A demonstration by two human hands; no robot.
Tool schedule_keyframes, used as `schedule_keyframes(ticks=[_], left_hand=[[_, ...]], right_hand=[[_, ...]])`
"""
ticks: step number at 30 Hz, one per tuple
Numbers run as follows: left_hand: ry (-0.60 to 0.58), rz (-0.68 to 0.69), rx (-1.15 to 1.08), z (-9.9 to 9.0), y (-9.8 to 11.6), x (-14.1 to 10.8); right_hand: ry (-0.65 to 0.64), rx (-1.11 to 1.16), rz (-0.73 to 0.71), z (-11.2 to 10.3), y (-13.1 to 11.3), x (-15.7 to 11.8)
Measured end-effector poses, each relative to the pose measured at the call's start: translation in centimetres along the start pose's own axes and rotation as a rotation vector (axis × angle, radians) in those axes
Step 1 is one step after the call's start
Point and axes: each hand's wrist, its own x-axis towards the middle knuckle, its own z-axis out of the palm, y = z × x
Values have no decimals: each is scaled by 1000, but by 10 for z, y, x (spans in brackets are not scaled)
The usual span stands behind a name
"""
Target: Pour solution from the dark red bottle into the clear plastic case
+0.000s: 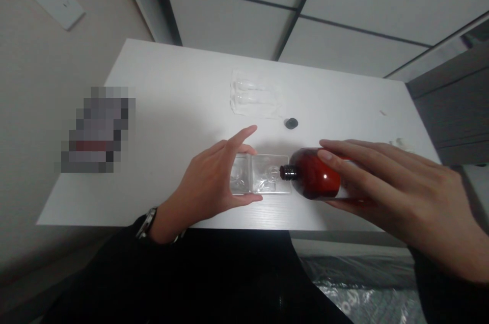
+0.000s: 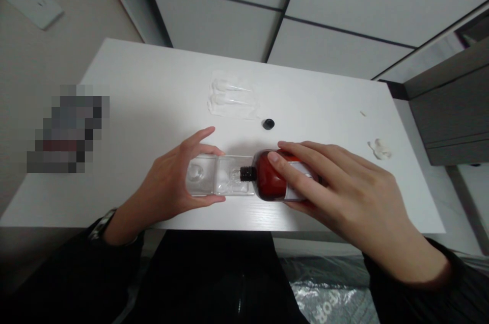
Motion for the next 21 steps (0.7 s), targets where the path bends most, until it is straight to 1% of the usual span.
schedule_keyframes(ticks=[4,9,14,21], left_hand=[[2,8,5,0,0,0],[-7,6,15,0,0,0],[-15,-2,-1,-1,0,0],[-18,-7,2,0,0,0]], right_hand=[[-6,-8,-23,0,0,1],[5,-15,-13,0,1,0],[-8,-19,-45,-3,1,3],[-14,-35,-46,-2,0,4]])
